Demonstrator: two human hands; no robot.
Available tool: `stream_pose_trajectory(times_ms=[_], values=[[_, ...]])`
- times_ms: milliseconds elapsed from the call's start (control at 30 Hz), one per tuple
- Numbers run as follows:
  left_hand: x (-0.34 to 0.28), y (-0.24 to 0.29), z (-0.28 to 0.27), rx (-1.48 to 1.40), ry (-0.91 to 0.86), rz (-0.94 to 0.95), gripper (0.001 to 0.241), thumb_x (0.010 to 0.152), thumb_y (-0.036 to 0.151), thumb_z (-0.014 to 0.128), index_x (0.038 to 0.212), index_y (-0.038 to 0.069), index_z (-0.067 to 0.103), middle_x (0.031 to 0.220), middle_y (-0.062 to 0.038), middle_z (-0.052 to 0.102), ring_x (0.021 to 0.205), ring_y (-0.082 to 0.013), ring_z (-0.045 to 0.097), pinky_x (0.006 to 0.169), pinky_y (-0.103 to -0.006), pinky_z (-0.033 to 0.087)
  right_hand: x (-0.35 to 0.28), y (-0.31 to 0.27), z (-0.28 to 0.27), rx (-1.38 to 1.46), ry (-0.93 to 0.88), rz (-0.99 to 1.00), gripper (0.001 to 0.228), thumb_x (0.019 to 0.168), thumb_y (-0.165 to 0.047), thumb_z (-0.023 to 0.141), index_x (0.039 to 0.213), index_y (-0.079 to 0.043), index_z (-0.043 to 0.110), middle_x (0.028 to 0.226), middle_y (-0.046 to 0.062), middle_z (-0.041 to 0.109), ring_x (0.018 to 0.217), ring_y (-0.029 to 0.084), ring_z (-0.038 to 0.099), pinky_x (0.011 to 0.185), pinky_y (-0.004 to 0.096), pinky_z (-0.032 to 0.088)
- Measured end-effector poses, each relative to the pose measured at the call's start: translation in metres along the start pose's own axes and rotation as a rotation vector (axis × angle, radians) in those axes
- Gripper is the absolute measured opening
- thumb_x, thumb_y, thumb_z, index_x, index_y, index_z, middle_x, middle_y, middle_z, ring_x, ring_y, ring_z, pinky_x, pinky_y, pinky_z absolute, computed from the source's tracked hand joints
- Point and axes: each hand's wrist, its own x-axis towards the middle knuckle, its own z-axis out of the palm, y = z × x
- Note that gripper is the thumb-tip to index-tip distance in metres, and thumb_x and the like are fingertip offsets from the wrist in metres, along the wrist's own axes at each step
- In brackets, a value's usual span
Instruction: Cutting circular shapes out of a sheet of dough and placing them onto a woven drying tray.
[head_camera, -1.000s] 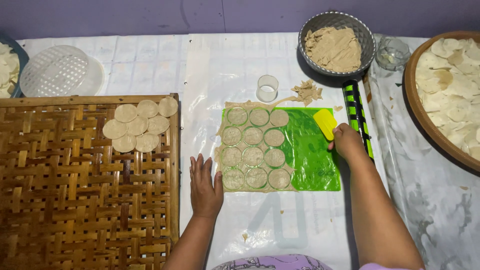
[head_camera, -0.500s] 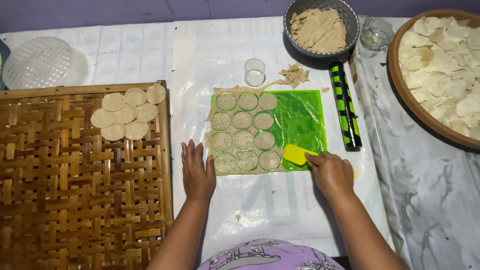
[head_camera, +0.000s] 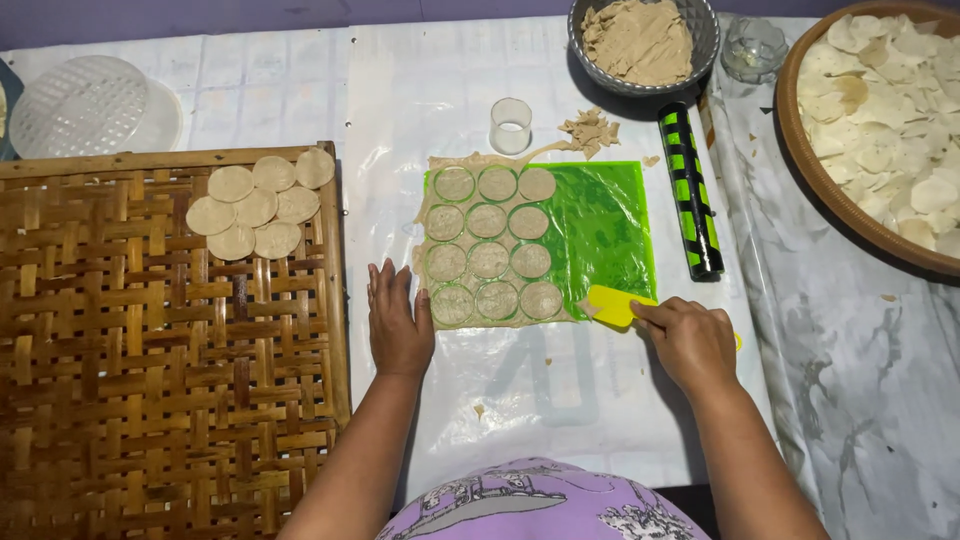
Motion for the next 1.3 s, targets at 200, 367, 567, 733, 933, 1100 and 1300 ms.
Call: stream_pose_trajectory(times_ms=[200, 367, 567, 733, 933, 1100, 1300], values=[[-0.001, -0.002, 0.002, 0.000, -0.007, 0.004, 0.040, 0.104, 0.030, 0.053, 0.136, 0.007, 0.055, 0.151, -0.021, 0.046, 0.150, -0.0419, 0.030, 0.123, -0.0528, 0.027, -0.010, -0.024, -0.007, -0.089, -0.078, -0.118, 0.019, 0.094, -0.038, 0.067, 0.107, -0.038, 0.081, 0.096, -0.008, 0.080, 0.101, 0.014, 0.072, 0.092, 0.031, 0.047], [0.000, -0.002, 0.002, 0.004, -0.007, 0.009, 0.040, 0.104, 0.031, 0.052, 0.136, 0.007, 0.055, 0.151, -0.021, 0.046, 0.151, -0.0412, 0.030, 0.123, -0.0524, 0.027, -0.011, -0.032, 0.004, -0.045, -0.099, -0.153, 0.018, 0.094, -0.040, 0.066, 0.106, -0.039, 0.080, 0.096, -0.010, 0.079, 0.101, 0.014, 0.072, 0.092, 0.033, 0.044], [-0.001, -0.002, 0.001, -0.002, -0.012, -0.002, 0.040, 0.105, 0.031, 0.051, 0.136, 0.007, 0.054, 0.152, -0.020, 0.046, 0.151, -0.0408, 0.029, 0.123, -0.0523, 0.027, -0.011, -0.038, 0.026, -0.007, -0.099, -0.219, 0.018, 0.091, -0.043, 0.067, 0.105, -0.041, 0.080, 0.096, -0.010, 0.078, 0.100, 0.014, 0.071, 0.092, 0.034, 0.043], [-0.001, 0.000, -0.001, -0.005, -0.015, -0.003, 0.039, 0.105, 0.030, 0.051, 0.136, 0.006, 0.055, 0.151, -0.020, 0.046, 0.151, -0.0406, 0.029, 0.123, -0.0526, 0.027, -0.011, -0.049, 0.038, 0.007, -0.092, -0.233, 0.018, 0.093, -0.041, 0.067, 0.106, -0.042, 0.079, 0.095, -0.012, 0.077, 0.098, 0.012, 0.070, 0.090, 0.033, 0.041], [-0.001, 0.001, -0.003, -0.028, -0.024, 0.000, 0.039, 0.105, 0.029, 0.050, 0.136, 0.005, 0.055, 0.151, -0.021, 0.046, 0.151, -0.0414, 0.028, 0.123, -0.0528, 0.026, -0.008, -0.063, 0.059, 0.056, 0.017, -0.309, 0.017, 0.091, -0.039, 0.070, 0.106, -0.042, 0.079, 0.088, -0.011, 0.075, 0.089, 0.012, 0.070, 0.087, 0.035, 0.040], [0.000, 0.001, -0.004, -0.033, -0.014, -0.002, 0.039, 0.106, 0.030, 0.050, 0.136, 0.004, 0.055, 0.150, -0.022, 0.047, 0.151, -0.0413, 0.029, 0.123, -0.0528, 0.026, -0.013, -0.076, 0.071, 0.243, 0.197, -0.560, 0.016, 0.091, -0.044, 0.070, 0.104, -0.041, 0.079, 0.084, -0.008, 0.072, 0.083, 0.015, 0.068, 0.087, 0.035, 0.041], [0.000, 0.005, -0.008, -0.050, -0.023, -0.004, 0.040, 0.106, 0.029, 0.048, 0.136, 0.003, 0.055, 0.150, -0.023, 0.046, 0.151, -0.0434, 0.029, 0.123, -0.0536, 0.026, -0.018, -0.087, 0.056, 0.502, 0.200, -0.655, 0.025, 0.094, -0.028, 0.066, 0.113, -0.038, 0.079, 0.088, -0.006, 0.073, 0.082, 0.016, 0.068, 0.089, 0.035, 0.041]])
